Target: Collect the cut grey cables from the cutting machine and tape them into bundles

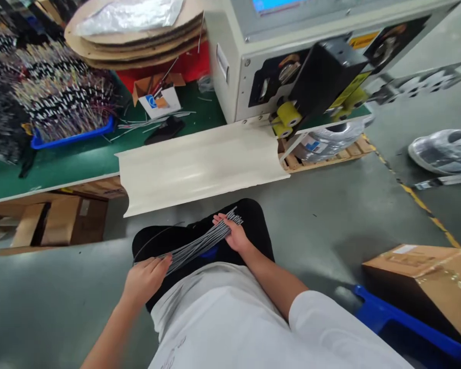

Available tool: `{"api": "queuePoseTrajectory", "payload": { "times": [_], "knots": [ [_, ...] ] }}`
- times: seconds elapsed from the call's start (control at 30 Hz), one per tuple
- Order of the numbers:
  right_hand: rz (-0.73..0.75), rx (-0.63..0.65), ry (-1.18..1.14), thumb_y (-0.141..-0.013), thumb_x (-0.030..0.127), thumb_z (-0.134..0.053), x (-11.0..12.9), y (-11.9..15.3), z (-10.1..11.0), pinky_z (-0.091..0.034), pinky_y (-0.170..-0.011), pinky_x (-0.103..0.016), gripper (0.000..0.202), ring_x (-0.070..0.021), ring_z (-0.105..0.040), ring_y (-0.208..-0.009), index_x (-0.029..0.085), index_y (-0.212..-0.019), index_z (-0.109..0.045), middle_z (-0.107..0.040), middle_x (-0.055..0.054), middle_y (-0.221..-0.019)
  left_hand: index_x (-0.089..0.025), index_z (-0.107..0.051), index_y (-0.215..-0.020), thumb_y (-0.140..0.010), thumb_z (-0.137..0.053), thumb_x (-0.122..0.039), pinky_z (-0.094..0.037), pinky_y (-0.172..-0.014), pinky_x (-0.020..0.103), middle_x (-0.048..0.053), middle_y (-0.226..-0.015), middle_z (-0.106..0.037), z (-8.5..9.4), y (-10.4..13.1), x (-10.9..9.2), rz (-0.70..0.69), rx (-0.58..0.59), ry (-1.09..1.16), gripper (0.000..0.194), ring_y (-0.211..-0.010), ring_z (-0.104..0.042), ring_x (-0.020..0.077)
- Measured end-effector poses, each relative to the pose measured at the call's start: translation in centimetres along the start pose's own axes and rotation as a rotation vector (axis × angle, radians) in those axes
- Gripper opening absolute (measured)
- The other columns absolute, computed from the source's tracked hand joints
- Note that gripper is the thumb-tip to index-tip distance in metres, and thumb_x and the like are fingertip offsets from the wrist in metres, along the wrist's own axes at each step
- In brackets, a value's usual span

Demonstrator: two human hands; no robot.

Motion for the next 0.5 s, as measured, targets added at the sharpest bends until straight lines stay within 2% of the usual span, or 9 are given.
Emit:
{"api": "queuePoseTrajectory", "payload": {
  "times": [0.1, 0.23, 0.4, 0.5],
  "knots": [
    [-0.005, 0.014, -0.006, -0.073, 0.025, -0.075, -0.1, 0.3, -0.1, -0.048, -0.1, -0.044, 0.03, -0.0269, -0.068, -0.107, 0.016, -0.101, -0.07, -0.074, -0.011, -0.109, -0.021, -0.065, -0.109, -0.093, -0.05, -0.025, -0.046, -0.061, 0.026, 0.001, -0.073, -0.068, -2.4, 1.3, -0.5, 0.065, 0.084, 0.076, 0.022, -0.065, -0.063, 0.0131],
    [-0.007, -0.023, -0.015, -0.072, 0.025, -0.075, -0.2, 0.4, 0.3, -0.05, -0.098, -0.042, 0.031, -0.0262, -0.068, -0.106, 0.016, -0.101, -0.069, -0.074, -0.01, -0.108, -0.023, -0.063, -0.111, -0.094, -0.046, -0.026, -0.049, -0.064, 0.03, 0.003, -0.077, -0.069, -3.1, 2.0, -0.6, 0.109, 0.16, 0.135, 0.025, -0.069, -0.065, 0.0165],
    [0.014, -0.03, -0.049, -0.074, 0.025, -0.074, -0.3, 0.3, 0.1, -0.053, -0.087, -0.037, 0.022, -0.0193, -0.069, -0.085, 0.019, -0.094, -0.069, -0.071, -0.002, -0.083, -0.028, -0.061, -0.117, -0.098, -0.035, -0.031, -0.049, -0.069, 0.034, 0.005, -0.086, -0.072, -3.6, 1.9, -0.9, 0.147, 0.35, 0.235, 0.034, -0.081, -0.067, 0.022],
    [0.041, 0.004, -0.069, -0.075, 0.024, -0.073, -0.2, 0.2, -0.3, -0.054, -0.08, -0.034, 0.015, -0.015, -0.063, -0.07, 0.02, -0.089, -0.067, -0.062, 0.002, -0.069, -0.029, -0.059, -0.123, -0.097, -0.032, -0.038, -0.048, -0.067, 0.036, 0.007, -0.094, -0.072, -4.3, 2.6, 0.7, 0.296, 0.495, 0.22, 0.038, -0.086, -0.067, 0.0263]
  ]
}}
Point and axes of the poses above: each hand's wrist, its own y-axis away from the middle knuckle, its own z-axis out of the back of the hand, x = y × z, the point moved 6 cm from there along -y, towards the middle knuckle
